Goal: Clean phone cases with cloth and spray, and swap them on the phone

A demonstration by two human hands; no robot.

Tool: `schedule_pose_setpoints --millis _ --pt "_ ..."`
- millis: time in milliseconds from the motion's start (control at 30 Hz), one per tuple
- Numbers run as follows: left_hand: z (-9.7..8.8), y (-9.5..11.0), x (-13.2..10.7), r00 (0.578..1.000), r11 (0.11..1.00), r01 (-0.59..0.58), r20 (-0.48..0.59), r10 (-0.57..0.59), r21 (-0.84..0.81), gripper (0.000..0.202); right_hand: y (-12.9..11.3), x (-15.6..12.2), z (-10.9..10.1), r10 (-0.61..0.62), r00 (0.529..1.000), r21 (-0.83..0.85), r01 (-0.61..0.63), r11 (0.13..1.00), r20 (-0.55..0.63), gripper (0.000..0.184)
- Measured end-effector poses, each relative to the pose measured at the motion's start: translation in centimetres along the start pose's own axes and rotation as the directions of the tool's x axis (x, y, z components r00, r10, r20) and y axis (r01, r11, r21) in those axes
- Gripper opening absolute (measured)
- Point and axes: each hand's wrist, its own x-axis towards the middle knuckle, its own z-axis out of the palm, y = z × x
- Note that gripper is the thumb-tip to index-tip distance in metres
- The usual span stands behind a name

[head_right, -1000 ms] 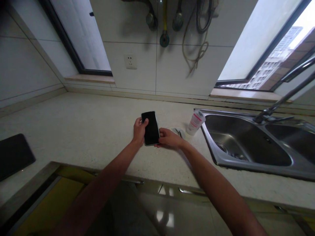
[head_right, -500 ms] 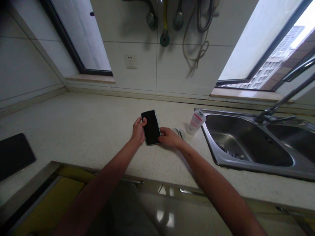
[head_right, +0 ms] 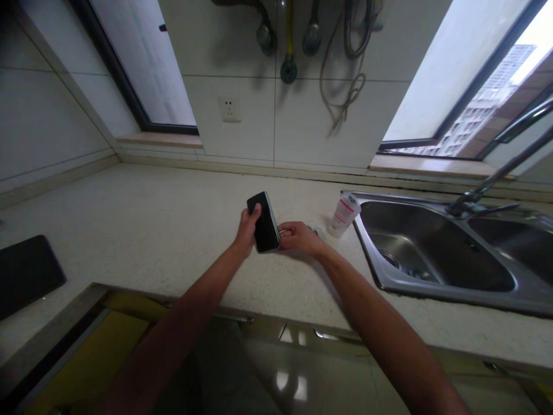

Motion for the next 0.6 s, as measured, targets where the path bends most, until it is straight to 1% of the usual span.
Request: schedule_pose_setpoints --millis 67,133,200,267,333,400,500,600 --pt "0.3 -0.1 -0.7 0.998 0.989 -0.054 0.035 0.05 0.14 0.071 0.1 0.1 -0.5 -0.015 0.999 -0.007 0.015 1.0 -0.043 0.033" --pt "0.4 -0.1 -1.4 0.989 0.97 -0.111 0.124 0.086 0.215 0.096 0.2 0.2 -0.9 -0.042 0.994 -0.021 0.04 0.999 -0.101 0.029" --pt "0.3 -0.1 -1.9 0.977 0.963 -0.137 0.191 0.094 0.232 0.112 0.3 0.3 -1.2 -0.056 0.989 -0.031 0.052 0.998 -0.137 0.024" --pt "0.2 0.0 -2.1 0.973 0.967 -0.127 0.216 0.079 0.219 0.12 0.4 0.4 -1.3 -0.062 0.989 -0.026 0.059 0.998 -0.137 0.023" --pt "0.1 0.1 -2.1 0.971 0.978 -0.098 0.235 0.054 0.183 0.121 0.3 0.2 -1.2 -0.074 0.99 -0.001 0.075 0.997 -0.122 0.026" --pt "0.1 0.2 -2.0 0.962 0.992 -0.053 0.273 0.021 0.112 0.116 0.1 0.1 -1.0 -0.079 0.991 0.042 0.084 0.996 -0.111 0.032" --pt "0.3 0.4 -2.0 0.944 0.999 0.046 0.329 -0.036 -0.024 0.106 -0.2 -0.1 -0.7 -0.065 0.991 0.106 0.077 0.991 -0.115 0.04" --pt "0.4 0.7 -2.0 0.939 0.989 0.113 0.335 -0.077 -0.091 0.102 -0.2 0.0 -0.3 -0.081 0.989 0.107 0.094 0.99 -0.12 0.041"
